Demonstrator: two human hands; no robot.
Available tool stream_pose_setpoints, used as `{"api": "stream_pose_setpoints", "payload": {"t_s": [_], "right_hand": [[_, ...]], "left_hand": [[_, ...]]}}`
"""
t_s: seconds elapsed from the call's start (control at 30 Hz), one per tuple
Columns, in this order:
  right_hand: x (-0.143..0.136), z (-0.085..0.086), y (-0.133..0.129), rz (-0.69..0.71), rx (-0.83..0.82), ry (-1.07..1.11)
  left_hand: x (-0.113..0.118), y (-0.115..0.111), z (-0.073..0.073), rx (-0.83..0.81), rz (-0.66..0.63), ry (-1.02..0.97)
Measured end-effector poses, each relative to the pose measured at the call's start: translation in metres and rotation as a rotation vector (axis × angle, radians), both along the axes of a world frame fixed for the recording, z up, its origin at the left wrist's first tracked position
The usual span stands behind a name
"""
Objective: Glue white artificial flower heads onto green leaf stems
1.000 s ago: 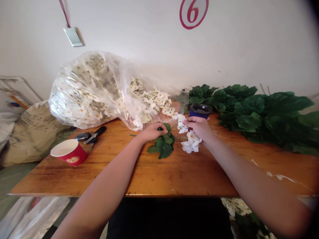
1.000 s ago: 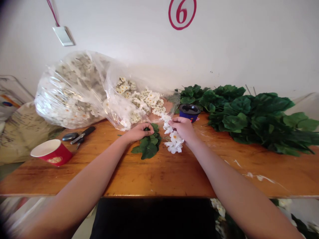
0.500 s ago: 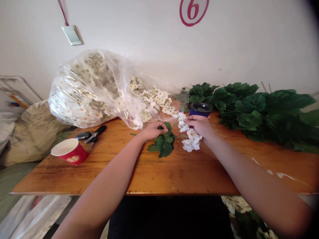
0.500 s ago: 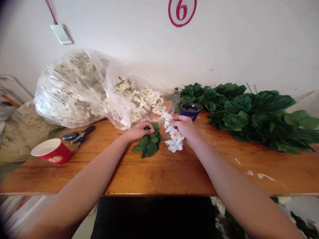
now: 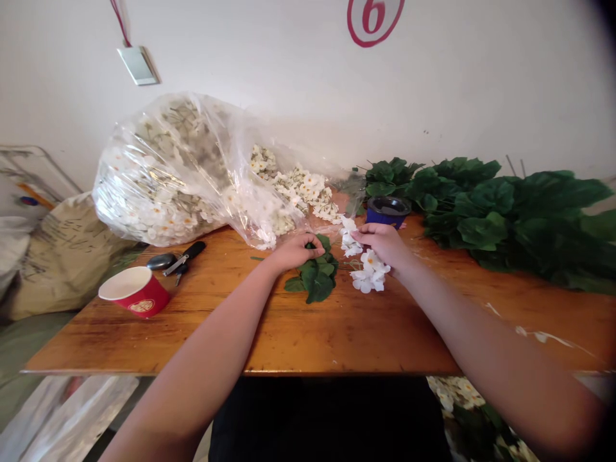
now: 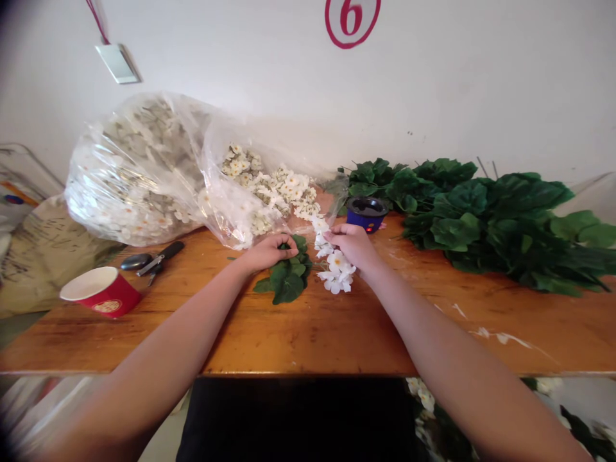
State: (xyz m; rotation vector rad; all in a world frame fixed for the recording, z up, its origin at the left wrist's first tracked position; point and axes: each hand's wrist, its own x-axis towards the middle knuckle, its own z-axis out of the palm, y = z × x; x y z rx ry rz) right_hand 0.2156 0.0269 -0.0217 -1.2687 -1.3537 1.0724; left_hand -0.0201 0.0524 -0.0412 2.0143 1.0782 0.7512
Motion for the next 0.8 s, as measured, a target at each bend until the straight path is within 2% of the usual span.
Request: {"api": "stream_pose_setpoints", "payload": {"t_s": [0.2, 0.33, 0.47, 0.63, 0.8], "right_hand": [[0.001, 0.008, -0.005, 0.176, -0.099, -0.017], [0.001, 0.0, 0.002, 0.306, -0.048, -0.137], [0.003, -0.01, 0.01, 0.263, 0.014, -0.274], [0.002, -0.007, 0.008, 0.197, 0.118, -0.374], [0.003, -0.013, 0.012, 0.203, 0.09, -0.405]], "left_hand": [[0.002, -0.003, 0.002, 0.041, -0.004, 0.056], [0.004, -0.006, 0.003, 0.104, -0.012, 0.08], [0.007, -0.009, 0.005, 0.131, 0.0, 0.083], [0.012, -0.014, 0.008, 0.121, 0.041, 0.122], [0.015, -0.015, 0.008, 0.133, 0.075, 0.143]]}}
